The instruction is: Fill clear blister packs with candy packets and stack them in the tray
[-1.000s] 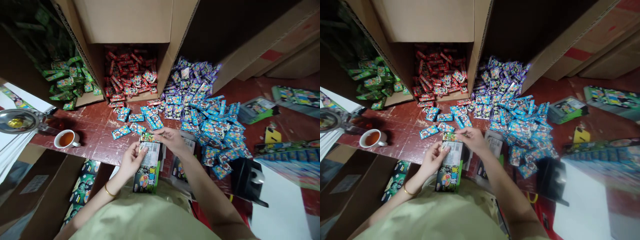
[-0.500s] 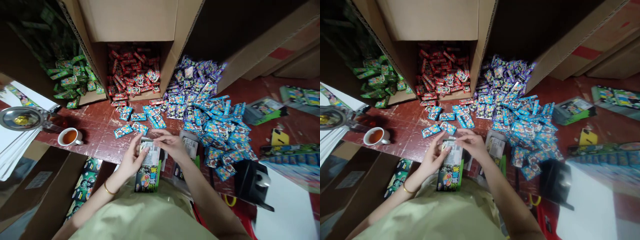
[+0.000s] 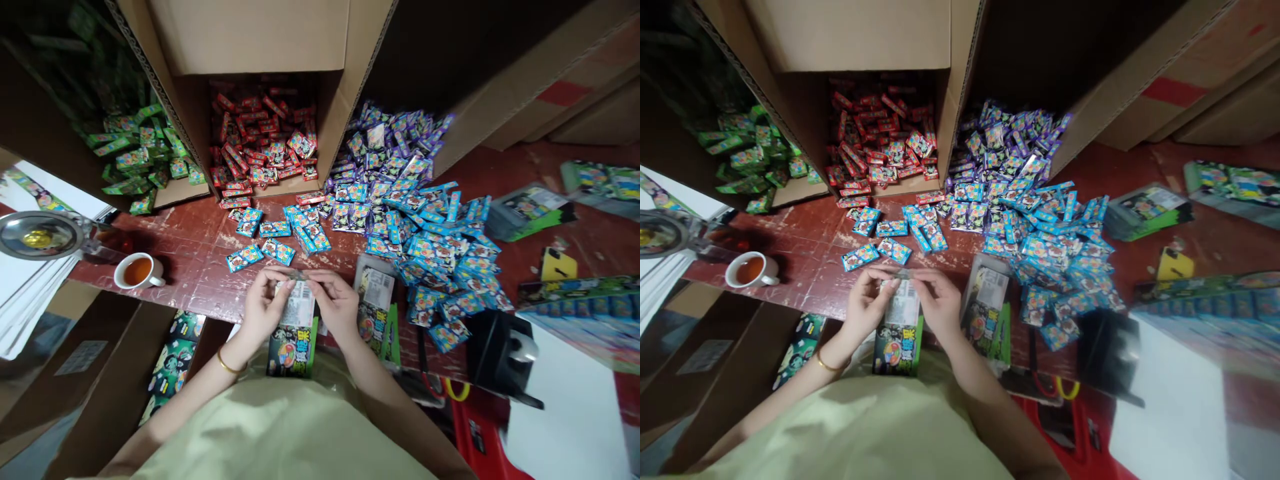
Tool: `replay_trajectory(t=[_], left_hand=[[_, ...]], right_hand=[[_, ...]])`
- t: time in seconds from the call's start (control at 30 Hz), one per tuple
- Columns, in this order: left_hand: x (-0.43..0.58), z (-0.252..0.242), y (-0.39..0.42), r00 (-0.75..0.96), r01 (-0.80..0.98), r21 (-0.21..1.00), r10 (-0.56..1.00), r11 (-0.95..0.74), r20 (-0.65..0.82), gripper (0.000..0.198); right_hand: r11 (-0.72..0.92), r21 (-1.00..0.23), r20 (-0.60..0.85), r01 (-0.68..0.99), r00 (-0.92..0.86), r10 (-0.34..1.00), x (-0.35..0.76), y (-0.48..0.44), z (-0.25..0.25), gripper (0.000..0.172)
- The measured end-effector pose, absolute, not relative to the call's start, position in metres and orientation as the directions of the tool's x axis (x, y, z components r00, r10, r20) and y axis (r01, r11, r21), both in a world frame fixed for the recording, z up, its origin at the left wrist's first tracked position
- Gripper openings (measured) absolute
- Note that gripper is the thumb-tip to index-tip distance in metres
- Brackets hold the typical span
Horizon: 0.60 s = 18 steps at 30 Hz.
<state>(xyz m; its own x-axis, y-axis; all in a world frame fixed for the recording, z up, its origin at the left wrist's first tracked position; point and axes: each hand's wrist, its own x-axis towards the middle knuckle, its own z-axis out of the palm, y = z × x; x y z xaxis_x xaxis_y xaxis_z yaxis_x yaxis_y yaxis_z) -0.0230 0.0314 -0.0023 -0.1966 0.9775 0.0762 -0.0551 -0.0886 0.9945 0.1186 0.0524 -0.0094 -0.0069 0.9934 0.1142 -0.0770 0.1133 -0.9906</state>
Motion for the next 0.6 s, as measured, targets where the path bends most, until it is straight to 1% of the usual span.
replay_trajectory(t=[0.07, 0.1, 0.17, 0.2, 0.23, 0.3, 0.37, 0.43, 0.5, 0.6], left_hand=[[-0.022, 0.0, 0.033, -0.226, -0.091, 0.992, 0.972, -0.093, 0.07, 0.023], [-0.023, 0.002, 0.032, -0.218, -0.066, 0.994, 0.974, -0.082, 0.066, 0.025], [-0.026, 0.008, 0.031, -0.161, 0.057, 0.997, 0.985, -0.053, 0.062, 0.019], [-0.028, 0.012, 0.03, -0.135, 0.115, 0.993, 0.99, -0.033, 0.049, 0.015], [-0.029, 0.015, 0.029, -0.123, 0.135, 0.991, 0.992, 0.0, 0.017, 0.015], [-0.03, 0.022, 0.028, -0.133, 0.06, 0.993, 0.987, 0.099, -0.091, 0.018], [-0.028, 0.027, 0.03, -0.16, -0.047, 0.98, 0.967, 0.191, -0.196, 0.024], [-0.026, 0.029, 0.032, -0.178, -0.084, 0.968, 0.952, 0.238, -0.25, 0.027], [-0.024, 0.028, 0.034, -0.171, -0.057, 0.971, 0.956, 0.23, -0.237, 0.028], [-0.021, 0.025, 0.03, -0.128, 0.049, 0.993, 0.987, 0.104, -0.097, 0.026]], right_hand=[[0.107, -0.994, 0.106, -0.038, 0.022, 0.994, 0.119, 0.052, -0.006, 0.01], [0.105, -0.994, 0.105, -0.015, 0.007, 0.994, 0.121, 0.052, -0.004, 0.01], [0.113, -0.993, 0.111, 0.021, -0.064, 0.992, 0.125, 0.053, 0.001, 0.006], [0.107, -0.994, 0.105, 0.021, -0.098, 0.99, 0.127, 0.054, 0.004, 0.007], [0.078, -0.997, 0.077, 0.005, -0.127, 0.989, 0.13, 0.055, 0.007, 0.007], [-0.042, -0.998, -0.034, -0.04, -0.171, 0.985, 0.134, 0.056, 0.013, 0.009], [-0.164, -0.985, -0.151, -0.052, -0.195, 0.969, 0.137, 0.058, 0.018, 0.016], [-0.225, -0.974, -0.215, -0.028, -0.205, 0.955, 0.142, 0.062, 0.019, 0.017], [-0.244, -0.97, -0.237, -0.007, -0.215, 0.948, 0.147, 0.067, 0.018, 0.017], [-0.241, -0.97, -0.239, 0.021, -0.24, 0.941, 0.153, 0.068, 0.014, 0.016]])
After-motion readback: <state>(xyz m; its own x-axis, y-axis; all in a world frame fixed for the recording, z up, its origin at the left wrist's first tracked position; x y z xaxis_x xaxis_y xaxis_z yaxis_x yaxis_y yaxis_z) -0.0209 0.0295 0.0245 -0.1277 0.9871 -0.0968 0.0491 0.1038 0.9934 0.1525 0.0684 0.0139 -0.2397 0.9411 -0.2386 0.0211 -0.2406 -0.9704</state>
